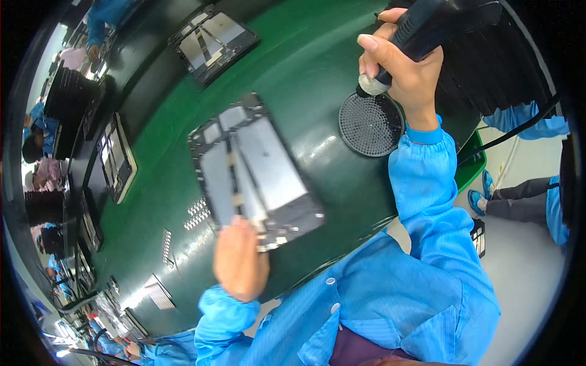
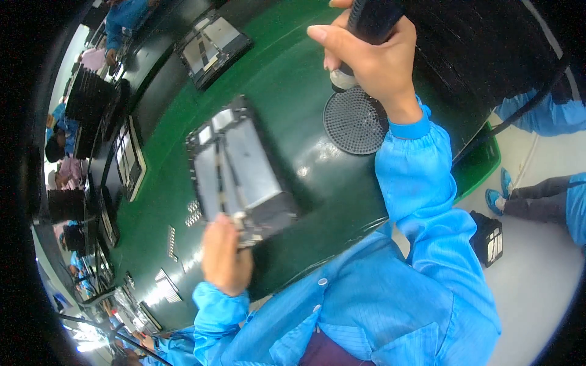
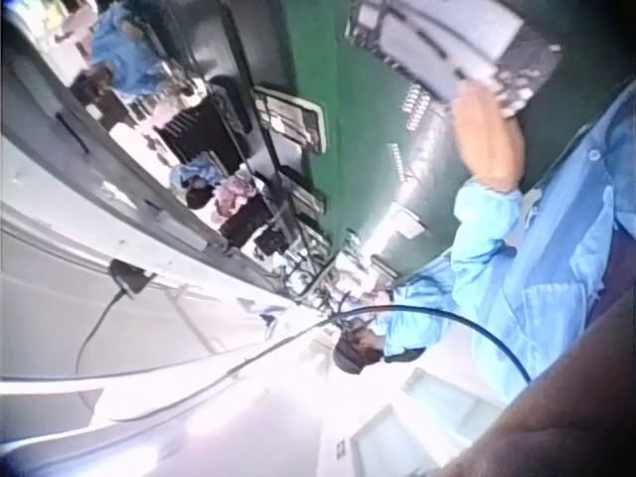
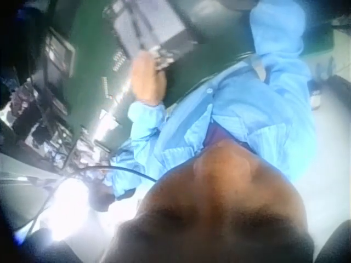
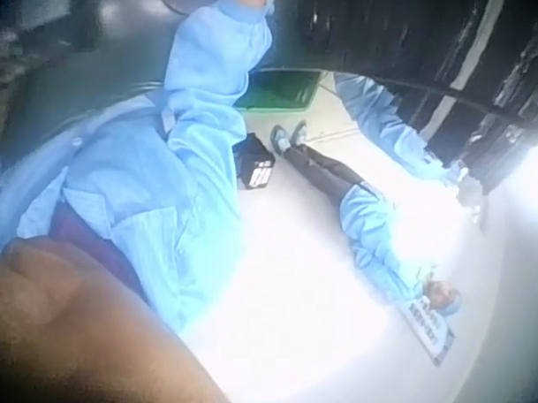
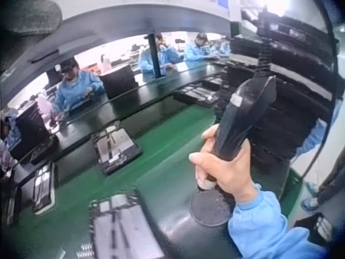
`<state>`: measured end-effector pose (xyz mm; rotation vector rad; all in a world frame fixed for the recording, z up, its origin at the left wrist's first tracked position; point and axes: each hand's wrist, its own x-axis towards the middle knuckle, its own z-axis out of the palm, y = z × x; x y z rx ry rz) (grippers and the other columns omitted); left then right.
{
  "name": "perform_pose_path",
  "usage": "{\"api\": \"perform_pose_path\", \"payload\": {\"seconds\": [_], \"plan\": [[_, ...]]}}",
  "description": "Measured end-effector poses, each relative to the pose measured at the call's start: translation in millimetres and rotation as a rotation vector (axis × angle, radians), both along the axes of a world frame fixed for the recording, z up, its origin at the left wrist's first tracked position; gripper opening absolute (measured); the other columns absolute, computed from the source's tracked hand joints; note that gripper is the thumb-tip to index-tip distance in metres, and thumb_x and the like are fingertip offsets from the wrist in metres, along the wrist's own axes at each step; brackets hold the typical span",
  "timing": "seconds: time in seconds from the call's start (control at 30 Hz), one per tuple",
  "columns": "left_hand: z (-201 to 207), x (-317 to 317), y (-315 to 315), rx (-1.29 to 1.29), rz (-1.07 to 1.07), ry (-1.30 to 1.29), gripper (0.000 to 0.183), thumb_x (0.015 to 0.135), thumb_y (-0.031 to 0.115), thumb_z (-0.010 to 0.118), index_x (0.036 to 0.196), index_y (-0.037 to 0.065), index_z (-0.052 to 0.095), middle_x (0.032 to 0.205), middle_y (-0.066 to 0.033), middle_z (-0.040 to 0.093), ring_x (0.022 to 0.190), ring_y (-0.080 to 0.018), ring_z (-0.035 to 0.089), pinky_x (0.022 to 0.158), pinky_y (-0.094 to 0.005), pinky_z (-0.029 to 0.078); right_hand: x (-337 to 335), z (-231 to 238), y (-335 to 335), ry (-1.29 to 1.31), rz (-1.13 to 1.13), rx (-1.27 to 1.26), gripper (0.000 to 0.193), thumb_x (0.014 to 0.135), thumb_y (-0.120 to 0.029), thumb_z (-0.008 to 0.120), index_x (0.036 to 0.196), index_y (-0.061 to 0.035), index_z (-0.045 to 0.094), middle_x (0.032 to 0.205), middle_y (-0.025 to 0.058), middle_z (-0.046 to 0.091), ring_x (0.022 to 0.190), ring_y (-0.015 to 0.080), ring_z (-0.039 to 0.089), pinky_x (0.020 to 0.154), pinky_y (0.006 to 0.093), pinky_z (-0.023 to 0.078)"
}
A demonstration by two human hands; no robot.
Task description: The person assembles internal components into a tablet housing by securing a circuit board with screws into a tablet frame using an electric screwdriver.
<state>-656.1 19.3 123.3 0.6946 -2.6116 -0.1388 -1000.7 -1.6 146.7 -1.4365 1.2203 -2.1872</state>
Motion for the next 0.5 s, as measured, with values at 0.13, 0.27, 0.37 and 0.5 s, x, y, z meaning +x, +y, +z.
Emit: {"api": "perform_pose_path", "payload": {"seconds": [0.13,0.27,0.37,0.5], "plan": [[-24,-24,39,0.235,-0.098,0.059,0.028,0.070,-0.005,0.063,0.098,-0.006,0.061,0.105,-0.0179,0.061,0.106,-0.0329,0.057,0.087,-0.0439,0.045,14,0,-5,-0.045,0.049,0.016,0.033,0.076,0.002,0.063,0.105,0.0036,0.048,0.062,0.0080,0.054,0.047,0.0154,0.052,0.048,0.0316,0.046],[-28,-19,20,0.367,-0.121,0.210,0.019,0.073,0.000,0.065,0.092,-0.002,0.064,0.102,-0.0147,0.063,0.098,-0.0289,0.060,0.080,-0.0404,0.048,44,3,5,-0.097,0.050,0.104,0.034,0.077,-0.001,0.061,0.107,0.0039,0.047,0.061,0.0068,0.050,0.049,0.0166,0.050,0.052,0.0331,0.046],[-25,-15,0,0.606,0.319,0.437,0.016,0.075,0.001,0.067,0.091,-0.001,0.064,0.093,-0.0150,0.065,0.083,-0.0240,0.064,0.070,-0.0324,0.050,59,3,9,0.055,0.087,0.107,0.035,0.077,0.001,0.059,0.109,0.0033,0.046,0.063,0.0068,0.051,0.049,0.0147,0.050,0.050,0.0320,0.045],[-21,-1,-43,0.842,0.408,0.601,0.014,0.081,0.000,0.063,0.094,-0.003,0.063,0.082,-0.0069,0.067,0.076,-0.0125,0.063,0.070,-0.0226,0.048,92,4,2,0.087,0.205,0.115,0.035,0.077,0.001,0.060,0.110,0.0022,0.046,0.062,0.0067,0.051,0.049,0.0141,0.051,0.049,0.0311,0.046]]}}
